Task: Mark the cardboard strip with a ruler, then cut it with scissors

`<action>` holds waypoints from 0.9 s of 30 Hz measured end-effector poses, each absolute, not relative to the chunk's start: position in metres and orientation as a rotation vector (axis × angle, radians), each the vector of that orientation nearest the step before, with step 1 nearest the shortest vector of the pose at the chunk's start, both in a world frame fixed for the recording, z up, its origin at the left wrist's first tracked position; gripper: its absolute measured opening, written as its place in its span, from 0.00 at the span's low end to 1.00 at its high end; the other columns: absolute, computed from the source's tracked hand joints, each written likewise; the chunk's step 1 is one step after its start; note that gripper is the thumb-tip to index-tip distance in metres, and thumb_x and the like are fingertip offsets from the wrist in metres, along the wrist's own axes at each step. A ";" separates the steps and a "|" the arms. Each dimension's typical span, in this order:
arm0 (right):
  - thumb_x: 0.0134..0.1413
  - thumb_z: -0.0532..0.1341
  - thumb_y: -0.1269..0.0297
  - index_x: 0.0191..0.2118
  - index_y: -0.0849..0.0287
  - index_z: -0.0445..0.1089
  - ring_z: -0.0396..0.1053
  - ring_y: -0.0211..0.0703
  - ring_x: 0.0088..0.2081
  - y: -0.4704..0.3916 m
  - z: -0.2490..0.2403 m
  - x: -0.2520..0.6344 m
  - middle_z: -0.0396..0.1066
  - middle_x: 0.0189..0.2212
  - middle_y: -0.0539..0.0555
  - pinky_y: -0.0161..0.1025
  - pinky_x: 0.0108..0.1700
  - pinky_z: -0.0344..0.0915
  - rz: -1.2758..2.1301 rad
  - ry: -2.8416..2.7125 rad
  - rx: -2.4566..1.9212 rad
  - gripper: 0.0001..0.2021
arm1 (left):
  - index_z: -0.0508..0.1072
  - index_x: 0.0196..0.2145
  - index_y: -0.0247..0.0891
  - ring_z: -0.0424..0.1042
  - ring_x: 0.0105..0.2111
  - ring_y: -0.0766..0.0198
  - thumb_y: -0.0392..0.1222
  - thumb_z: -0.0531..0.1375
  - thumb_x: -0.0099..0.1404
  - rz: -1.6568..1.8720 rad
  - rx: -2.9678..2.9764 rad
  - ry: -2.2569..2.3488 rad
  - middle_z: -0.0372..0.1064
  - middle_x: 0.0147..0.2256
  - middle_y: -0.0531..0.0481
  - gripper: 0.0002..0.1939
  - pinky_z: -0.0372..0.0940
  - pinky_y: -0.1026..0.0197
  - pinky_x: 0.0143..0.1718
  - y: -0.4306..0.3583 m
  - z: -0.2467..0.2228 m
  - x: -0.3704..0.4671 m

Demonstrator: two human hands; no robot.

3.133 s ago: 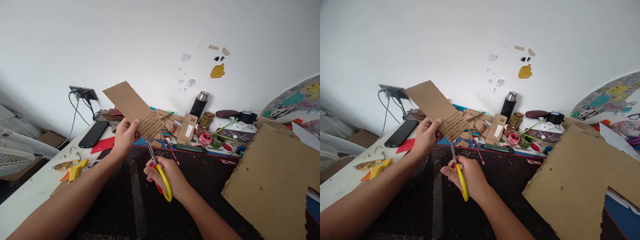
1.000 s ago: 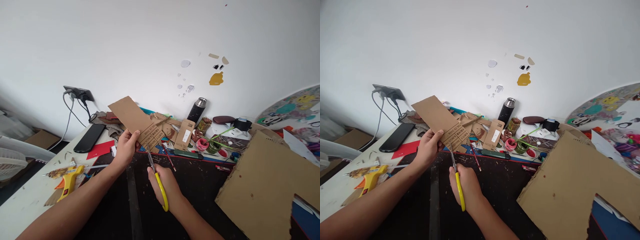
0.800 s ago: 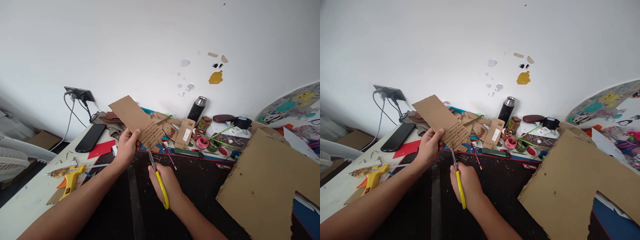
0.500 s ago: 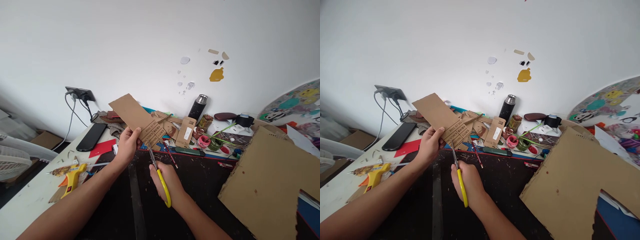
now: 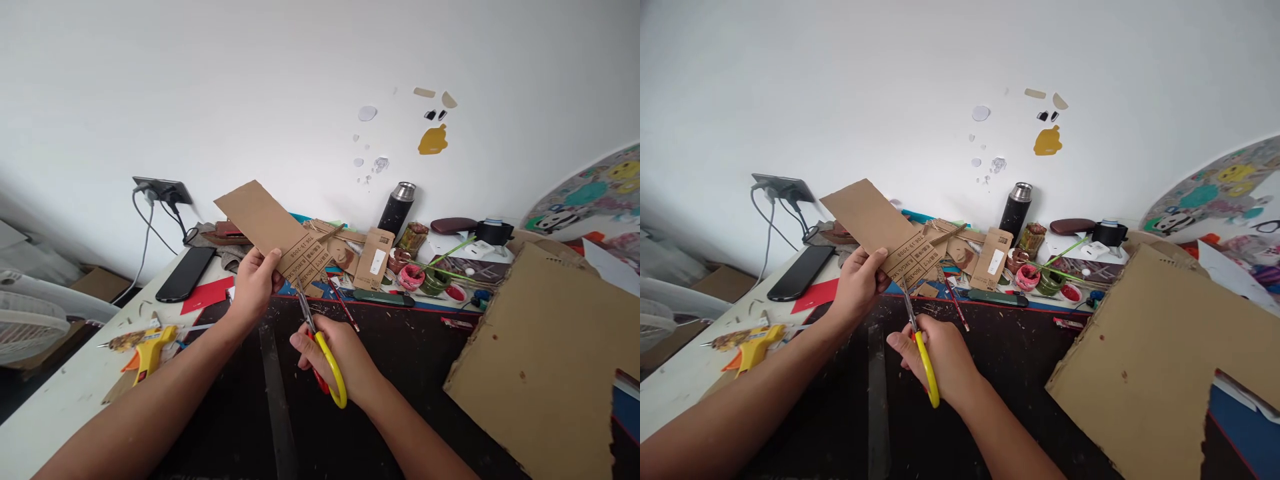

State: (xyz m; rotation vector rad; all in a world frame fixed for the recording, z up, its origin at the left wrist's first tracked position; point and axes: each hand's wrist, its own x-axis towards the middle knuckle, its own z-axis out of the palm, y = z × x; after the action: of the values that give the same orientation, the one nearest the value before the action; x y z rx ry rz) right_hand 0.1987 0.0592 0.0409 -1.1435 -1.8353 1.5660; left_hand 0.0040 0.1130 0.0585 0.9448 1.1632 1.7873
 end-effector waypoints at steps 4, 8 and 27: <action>0.60 0.74 0.40 0.44 0.56 0.74 0.83 0.47 0.31 0.059 0.043 0.198 0.79 0.26 0.50 0.35 0.34 0.73 1.655 -1.786 -1.148 0.24 | 0.65 0.31 0.42 0.55 0.13 0.72 0.52 0.72 0.61 1.787 0.971 1.162 0.57 0.17 0.63 0.20 0.51 0.69 0.14 0.112 0.061 0.003; 0.55 0.76 0.37 0.48 0.57 0.74 0.85 0.51 0.33 0.061 0.042 0.200 0.79 0.28 0.51 0.37 0.36 0.74 1.720 -1.751 -1.149 0.30 | 0.66 0.32 0.42 0.56 0.13 0.72 0.53 0.72 0.61 1.768 1.049 1.174 0.58 0.16 0.63 0.20 0.52 0.69 0.15 0.112 0.063 0.001; 0.68 0.64 0.36 0.37 0.55 0.68 0.66 0.36 0.16 0.057 0.031 0.197 0.70 0.20 0.45 0.30 0.19 0.60 1.631 -1.732 -1.174 0.24 | 0.65 0.32 0.42 0.56 0.13 0.72 0.53 0.72 0.62 1.710 1.080 1.161 0.58 0.17 0.63 0.20 0.52 0.69 0.15 0.111 0.063 0.002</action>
State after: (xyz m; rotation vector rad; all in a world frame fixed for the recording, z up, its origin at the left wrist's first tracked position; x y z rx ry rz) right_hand 0.1965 0.0568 0.0309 -1.1738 -1.7318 1.6313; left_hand 0.0021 0.1111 0.0633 1.0802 1.1610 1.7095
